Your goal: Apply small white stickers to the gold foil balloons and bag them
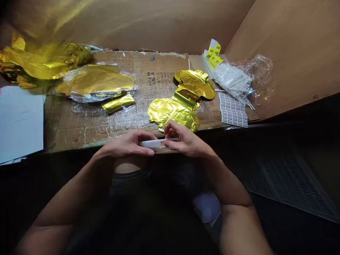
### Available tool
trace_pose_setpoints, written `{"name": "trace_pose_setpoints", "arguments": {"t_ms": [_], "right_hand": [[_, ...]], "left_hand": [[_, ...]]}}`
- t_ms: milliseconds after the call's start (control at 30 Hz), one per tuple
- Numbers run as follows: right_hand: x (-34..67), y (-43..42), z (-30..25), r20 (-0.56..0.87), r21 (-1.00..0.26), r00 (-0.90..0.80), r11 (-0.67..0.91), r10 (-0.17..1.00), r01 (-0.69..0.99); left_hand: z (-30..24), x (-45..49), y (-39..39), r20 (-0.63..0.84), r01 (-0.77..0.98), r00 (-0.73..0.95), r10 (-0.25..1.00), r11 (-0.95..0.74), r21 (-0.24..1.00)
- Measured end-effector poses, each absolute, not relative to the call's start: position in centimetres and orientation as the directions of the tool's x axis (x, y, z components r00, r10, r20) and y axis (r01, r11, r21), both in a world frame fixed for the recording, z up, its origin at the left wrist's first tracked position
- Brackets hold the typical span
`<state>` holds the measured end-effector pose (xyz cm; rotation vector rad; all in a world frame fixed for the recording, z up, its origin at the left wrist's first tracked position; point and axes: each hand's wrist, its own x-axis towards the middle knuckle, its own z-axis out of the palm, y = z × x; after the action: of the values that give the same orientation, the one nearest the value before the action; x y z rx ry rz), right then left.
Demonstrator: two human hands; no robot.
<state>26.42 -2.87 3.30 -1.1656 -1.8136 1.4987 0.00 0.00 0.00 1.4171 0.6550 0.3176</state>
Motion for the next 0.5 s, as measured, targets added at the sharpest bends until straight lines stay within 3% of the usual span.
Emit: {"name": "trace_pose_setpoints", "arguments": {"t_ms": [100,200,267,333,400,500], "right_hand": [[26.5,-3.2,2.1,-0.141,-0.966,-0.535,0.002,0.833,0.258],[26.7,-3.9,1.1,-0.014,-0.921,-0.48,0.176,0.877,0.348],[26.8,-4.5,0.8,0.186,-0.77,-0.409,0.391,0.894,0.504],[26.8,-5.3,0.7,0.356,-0.518,-0.442,0.568,0.823,0.64],[26.5,-6.0,0.8,0.385,-0.3,-0.556,0.67,0.737,0.679],[25.8,-7.0,1.0,0.36,-0.138,-0.642,0.719,0.677,0.681]], "left_hand": [[-2.0,0.5,-1.6,-0.326,0.185,0.783,0.53,0.302,0.935],[-3.3,1.1,-2.9,-0.347,0.125,0.763,0.545,0.403,0.907],[-3.6,1.5,-3.6,-0.322,0.074,0.736,0.595,0.402,0.913],[-3.3,1.9,-4.1,-0.295,0.052,0.709,0.641,0.37,0.928],[-2.7,2.3,-4.5,-0.269,0.06,0.692,0.669,0.319,0.946],[-1.5,2.6,-5.2,-0.23,0.128,0.669,0.707,0.195,0.972]]}}
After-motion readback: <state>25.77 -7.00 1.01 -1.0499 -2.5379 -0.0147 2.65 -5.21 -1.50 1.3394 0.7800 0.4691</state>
